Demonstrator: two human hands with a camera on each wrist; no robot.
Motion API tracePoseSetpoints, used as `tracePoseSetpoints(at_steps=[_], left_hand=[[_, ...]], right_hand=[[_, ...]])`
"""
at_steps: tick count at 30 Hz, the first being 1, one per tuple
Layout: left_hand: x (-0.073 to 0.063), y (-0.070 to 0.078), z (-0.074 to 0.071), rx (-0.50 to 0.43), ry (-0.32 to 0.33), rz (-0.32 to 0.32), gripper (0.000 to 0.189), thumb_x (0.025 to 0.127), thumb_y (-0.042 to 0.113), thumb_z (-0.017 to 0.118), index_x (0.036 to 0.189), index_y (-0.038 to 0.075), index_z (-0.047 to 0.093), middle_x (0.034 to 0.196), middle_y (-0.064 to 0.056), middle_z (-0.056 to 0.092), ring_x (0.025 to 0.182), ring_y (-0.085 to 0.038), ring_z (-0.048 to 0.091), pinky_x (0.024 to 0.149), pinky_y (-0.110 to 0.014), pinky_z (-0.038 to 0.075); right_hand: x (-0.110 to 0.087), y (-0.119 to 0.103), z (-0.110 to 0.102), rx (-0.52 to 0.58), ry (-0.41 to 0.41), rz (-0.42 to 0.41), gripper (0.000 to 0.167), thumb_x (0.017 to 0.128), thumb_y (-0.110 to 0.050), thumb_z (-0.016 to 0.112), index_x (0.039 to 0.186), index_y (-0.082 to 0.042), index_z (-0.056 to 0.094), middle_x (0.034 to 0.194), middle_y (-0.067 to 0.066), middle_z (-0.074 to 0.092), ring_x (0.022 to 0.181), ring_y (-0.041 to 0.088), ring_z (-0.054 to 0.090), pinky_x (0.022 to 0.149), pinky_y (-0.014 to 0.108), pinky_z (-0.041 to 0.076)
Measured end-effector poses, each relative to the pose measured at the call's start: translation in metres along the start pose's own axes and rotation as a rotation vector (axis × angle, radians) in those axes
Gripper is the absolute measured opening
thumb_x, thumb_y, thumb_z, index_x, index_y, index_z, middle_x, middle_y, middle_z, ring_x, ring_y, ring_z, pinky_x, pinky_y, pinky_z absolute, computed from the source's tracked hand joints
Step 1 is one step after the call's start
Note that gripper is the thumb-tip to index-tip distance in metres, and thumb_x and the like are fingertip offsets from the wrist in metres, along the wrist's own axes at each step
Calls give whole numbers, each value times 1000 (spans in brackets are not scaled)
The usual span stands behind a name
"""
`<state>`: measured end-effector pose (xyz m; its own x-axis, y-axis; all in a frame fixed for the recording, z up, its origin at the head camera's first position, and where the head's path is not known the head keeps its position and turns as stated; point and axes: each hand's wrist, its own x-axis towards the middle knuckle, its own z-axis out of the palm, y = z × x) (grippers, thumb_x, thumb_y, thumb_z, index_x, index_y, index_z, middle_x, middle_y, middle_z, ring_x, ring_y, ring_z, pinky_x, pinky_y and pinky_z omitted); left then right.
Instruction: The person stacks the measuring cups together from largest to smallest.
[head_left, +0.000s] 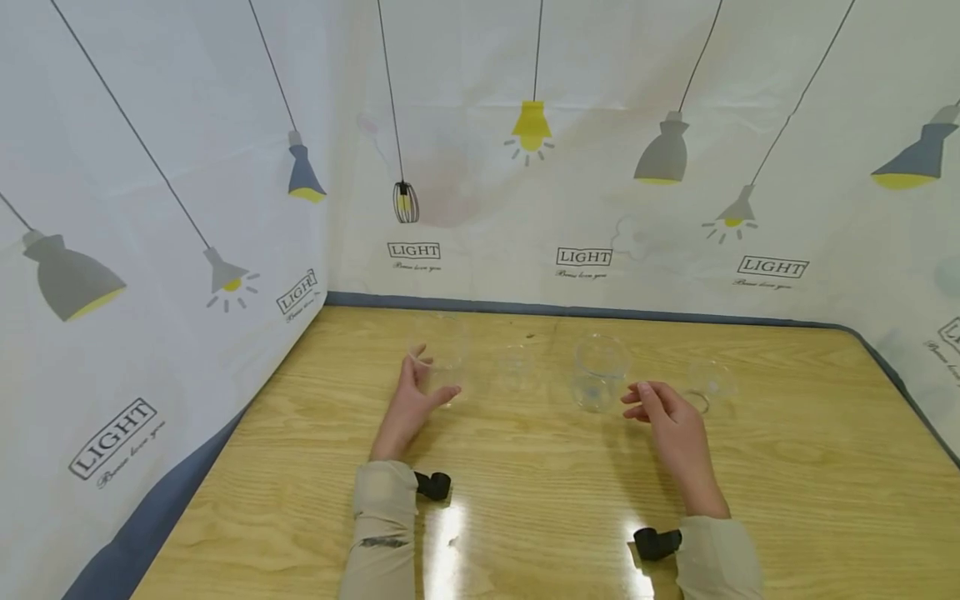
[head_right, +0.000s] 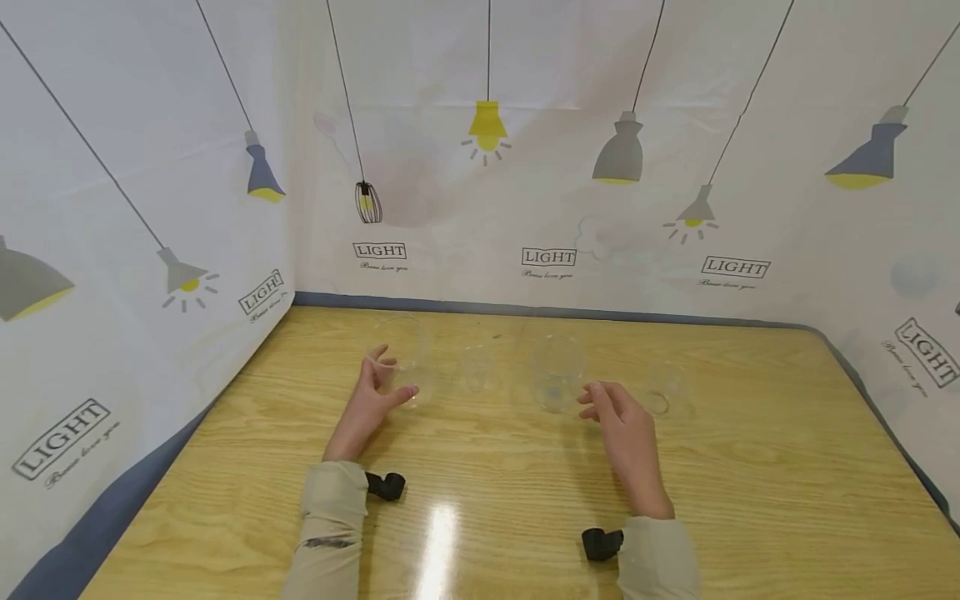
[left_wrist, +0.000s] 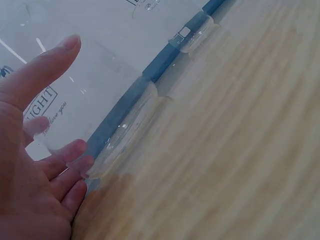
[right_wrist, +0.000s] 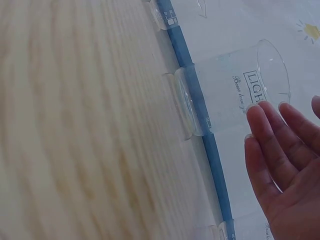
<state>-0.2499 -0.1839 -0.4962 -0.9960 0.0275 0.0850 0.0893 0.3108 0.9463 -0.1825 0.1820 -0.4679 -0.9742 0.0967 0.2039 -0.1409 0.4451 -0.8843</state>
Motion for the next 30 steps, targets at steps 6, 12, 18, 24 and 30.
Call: tracePoseSetpoints(at_steps=[6, 12, 18, 24, 30], left_hand=[[-8, 2, 0, -28, -37, -24, 82, 74, 33, 73, 138, 34, 21, 135, -1, 35, 128, -21, 26, 99, -50, 24], [-13, 3, 0, -31, -72, -18, 83, 73, 29, 74, 139, 32, 23, 134, 2, 37, 125, -20, 29, 98, -50, 25], [-19, 6, -2, -32, -150, -15, 84, 72, 27, 75, 138, 33, 24, 135, 1, 38, 126, -20, 27, 99, -52, 21], [-22, 5, -1, -51, -295, 2, 87, 70, 24, 77, 138, 25, 23, 135, -1, 37, 125, -21, 29, 99, -51, 22], [-24, 13, 1, -44, -391, 10, 85, 72, 24, 75, 138, 22, 20, 139, -7, 32, 127, -25, 26, 101, -51, 17]], right_hand=[[0, 0, -1, 17, -5, 3, 45, 93, -42, 38, 110, -5, 57, 97, 8, 63, 80, 19, 63, 74, 31, 48], [0, 2, 0, 7, 4, 23, 46, 92, -46, 39, 109, -7, 58, 96, 5, 63, 81, 16, 62, 74, 36, 48], [1, 4, 4, -2, -1, 24, 46, 91, -47, 41, 110, -9, 58, 96, 4, 64, 81, 13, 62, 74, 36, 48], [-3, 1, 5, -20, -28, 5, 42, 91, -45, 42, 112, -12, 57, 99, 3, 63, 84, 16, 61, 74, 28, 47], [-7, -10, 6, -11, -60, -23, 41, 92, -43, 42, 115, -12, 55, 103, 4, 62, 88, 21, 60, 75, 28, 47]])
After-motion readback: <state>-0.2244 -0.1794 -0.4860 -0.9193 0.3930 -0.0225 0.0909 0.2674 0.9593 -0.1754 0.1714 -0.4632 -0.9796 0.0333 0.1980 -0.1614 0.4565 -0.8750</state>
